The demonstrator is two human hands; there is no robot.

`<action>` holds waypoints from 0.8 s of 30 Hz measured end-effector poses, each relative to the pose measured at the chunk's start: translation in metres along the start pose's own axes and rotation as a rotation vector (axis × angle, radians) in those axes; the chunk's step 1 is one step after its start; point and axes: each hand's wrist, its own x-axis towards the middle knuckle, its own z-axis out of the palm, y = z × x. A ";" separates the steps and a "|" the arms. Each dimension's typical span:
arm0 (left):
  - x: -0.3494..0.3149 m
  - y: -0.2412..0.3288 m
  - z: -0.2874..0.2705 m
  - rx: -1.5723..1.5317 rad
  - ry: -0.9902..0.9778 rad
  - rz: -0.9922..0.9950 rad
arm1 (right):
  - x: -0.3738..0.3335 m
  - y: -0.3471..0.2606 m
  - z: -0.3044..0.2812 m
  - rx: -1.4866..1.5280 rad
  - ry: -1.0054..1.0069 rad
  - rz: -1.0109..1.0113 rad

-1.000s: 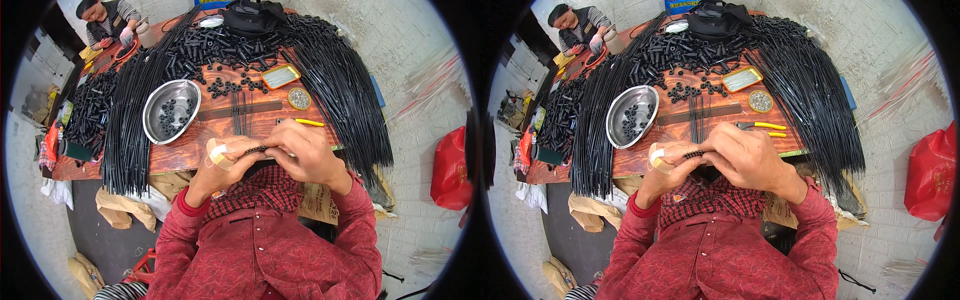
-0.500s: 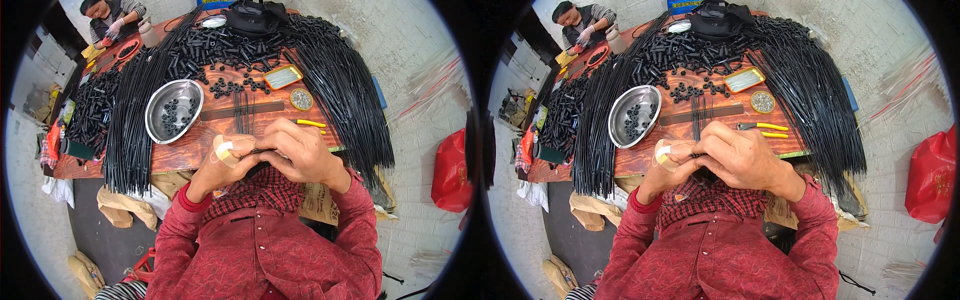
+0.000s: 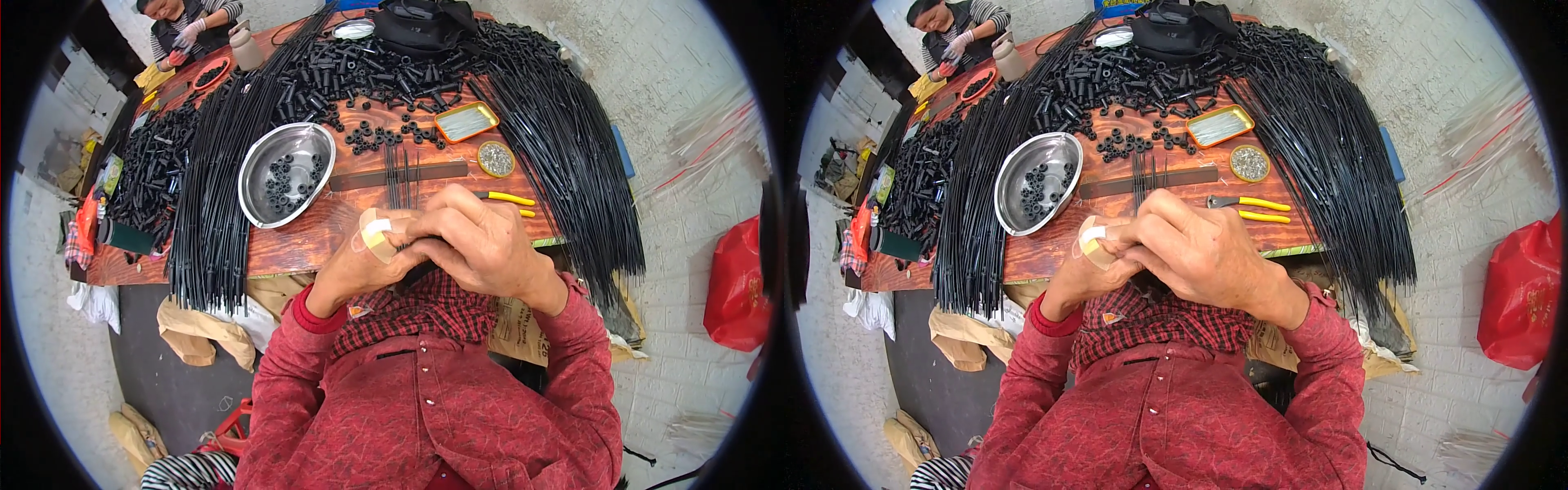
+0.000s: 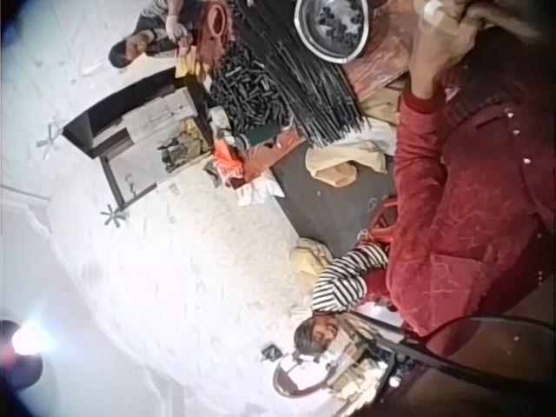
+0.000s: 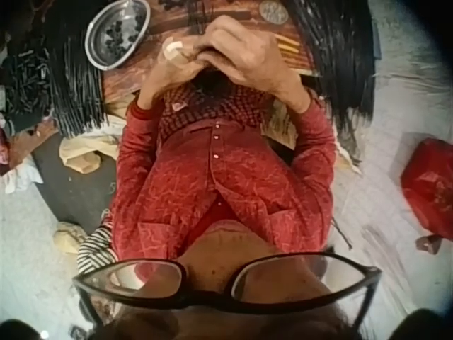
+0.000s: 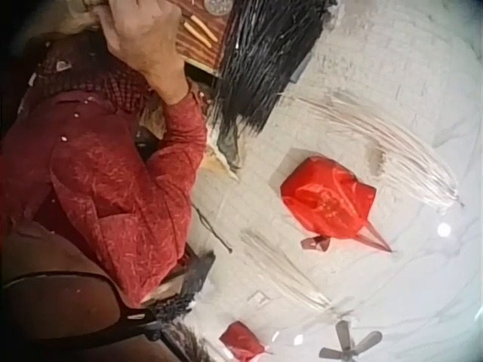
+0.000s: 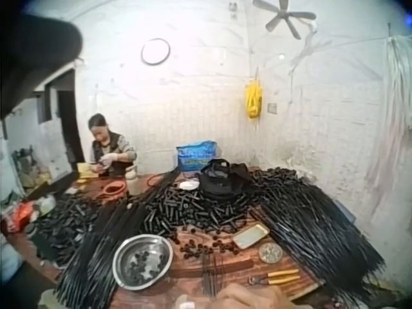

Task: Assembling and processing black plastic or rubber strips using pliers at a workbench.

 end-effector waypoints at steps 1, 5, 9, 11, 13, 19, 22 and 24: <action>0.001 0.000 0.001 -0.029 0.010 -0.035 | 0.002 0.000 0.001 0.004 -0.003 0.008; -0.001 -0.011 0.005 -0.089 -0.038 -0.125 | 0.006 0.010 0.006 -0.029 0.016 0.021; -0.019 -0.041 0.027 -0.137 -0.088 -0.171 | 0.008 0.015 0.009 0.009 0.039 0.034; -0.039 -0.078 0.046 -0.094 -0.131 -0.217 | 0.009 0.017 0.012 0.008 0.052 0.025; -0.049 -0.096 0.054 -0.031 -0.133 -0.136 | 0.008 0.019 0.015 0.014 0.050 0.022; -0.050 -0.100 0.055 0.007 -0.164 -0.089 | 0.006 0.016 0.019 0.033 0.028 -0.050; -0.066 -0.123 0.070 -0.053 -0.173 -0.183 | 0.006 0.013 0.019 0.047 0.011 -0.052; -0.065 -0.129 0.077 -0.102 -0.146 -0.212 | 0.007 0.014 0.018 0.048 0.016 -0.068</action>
